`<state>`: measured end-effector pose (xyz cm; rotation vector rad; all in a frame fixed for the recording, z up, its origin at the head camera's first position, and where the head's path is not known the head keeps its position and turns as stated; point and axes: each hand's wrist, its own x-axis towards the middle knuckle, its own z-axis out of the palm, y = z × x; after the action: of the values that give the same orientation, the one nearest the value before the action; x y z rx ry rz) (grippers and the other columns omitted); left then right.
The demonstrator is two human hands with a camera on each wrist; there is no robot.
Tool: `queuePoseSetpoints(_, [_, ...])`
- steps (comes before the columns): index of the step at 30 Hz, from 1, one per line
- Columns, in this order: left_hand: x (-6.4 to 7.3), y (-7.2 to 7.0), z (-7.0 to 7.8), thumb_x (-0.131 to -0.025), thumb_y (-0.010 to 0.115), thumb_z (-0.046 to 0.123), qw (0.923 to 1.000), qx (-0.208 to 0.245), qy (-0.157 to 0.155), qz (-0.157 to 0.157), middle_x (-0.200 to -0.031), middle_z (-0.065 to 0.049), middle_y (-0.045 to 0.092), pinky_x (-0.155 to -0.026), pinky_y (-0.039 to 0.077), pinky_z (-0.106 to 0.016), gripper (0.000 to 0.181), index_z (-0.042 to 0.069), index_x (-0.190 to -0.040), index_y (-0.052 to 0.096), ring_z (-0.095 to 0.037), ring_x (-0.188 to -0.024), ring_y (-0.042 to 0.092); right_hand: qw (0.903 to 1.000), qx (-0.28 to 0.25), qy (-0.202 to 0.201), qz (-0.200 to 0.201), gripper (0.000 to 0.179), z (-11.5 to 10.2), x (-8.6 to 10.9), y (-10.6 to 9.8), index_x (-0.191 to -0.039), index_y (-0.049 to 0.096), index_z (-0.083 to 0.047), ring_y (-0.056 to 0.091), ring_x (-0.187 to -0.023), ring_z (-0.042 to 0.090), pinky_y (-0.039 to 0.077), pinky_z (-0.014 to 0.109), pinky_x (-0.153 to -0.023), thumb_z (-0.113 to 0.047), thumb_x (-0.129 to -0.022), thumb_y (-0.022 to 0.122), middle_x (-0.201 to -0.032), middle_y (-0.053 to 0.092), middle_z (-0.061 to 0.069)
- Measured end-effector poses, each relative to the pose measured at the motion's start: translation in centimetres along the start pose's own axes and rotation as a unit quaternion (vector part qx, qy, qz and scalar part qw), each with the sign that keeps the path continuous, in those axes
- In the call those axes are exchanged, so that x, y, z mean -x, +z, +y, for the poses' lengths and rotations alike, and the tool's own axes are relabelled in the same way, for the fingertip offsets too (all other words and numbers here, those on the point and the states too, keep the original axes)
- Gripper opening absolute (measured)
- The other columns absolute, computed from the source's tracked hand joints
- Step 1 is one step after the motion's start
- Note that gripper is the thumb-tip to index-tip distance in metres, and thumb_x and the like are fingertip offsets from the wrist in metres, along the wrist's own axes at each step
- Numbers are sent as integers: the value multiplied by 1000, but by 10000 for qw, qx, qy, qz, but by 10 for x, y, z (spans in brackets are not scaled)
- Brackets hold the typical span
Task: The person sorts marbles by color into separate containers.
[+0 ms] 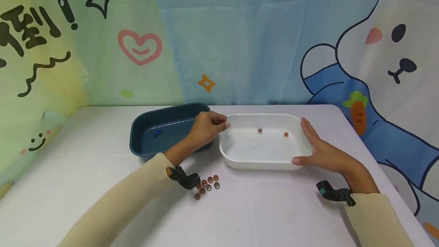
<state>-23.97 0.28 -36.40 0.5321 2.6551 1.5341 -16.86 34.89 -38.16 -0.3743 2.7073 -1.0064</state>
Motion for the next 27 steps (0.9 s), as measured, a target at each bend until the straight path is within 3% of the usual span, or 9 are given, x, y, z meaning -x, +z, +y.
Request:
queuePoseSetpoints(10, [20, -6, -3, -91, 70, 14, 9993, 191, 261, -168, -92, -5, 71, -67, 52, -22, 21, -1, -106, 73, -11, -82, 65, 10000, 16, 14, 33, 122, 1, 0, 2, -152, -21, -26, -12, -141, 50, 21, 79, -85, -34, -80, 78, -157, -27, 6])
queuePoseSetpoints(17, [36, -7, -1, -89, 72, 9, 9975, 147, 589, -360, -92, -4, 69, -67, 53, -20, 15, 2, -101, 75, -8, -79, 65, 10000, 22, 26, 33, 121, 1, 0, 0, -152, -20, -25, -12, -141, 48, 21, 79, -85, -32, -80, 78, -157, -27, 5])
queuePoseSetpoints(27, [59, -11, 2, -86, 73, 3, 9918, 276, 1037, -686, -94, -6, 68, -70, 53, -20, 13, -2, -98, 74, -7, -80, 63, 10000, 77, 26, 49, 121, 0, 1, -1, -152, -20, -25, -11, -141, 50, 22, 79, -85, -34, -80, 77, -157, -26, 7])
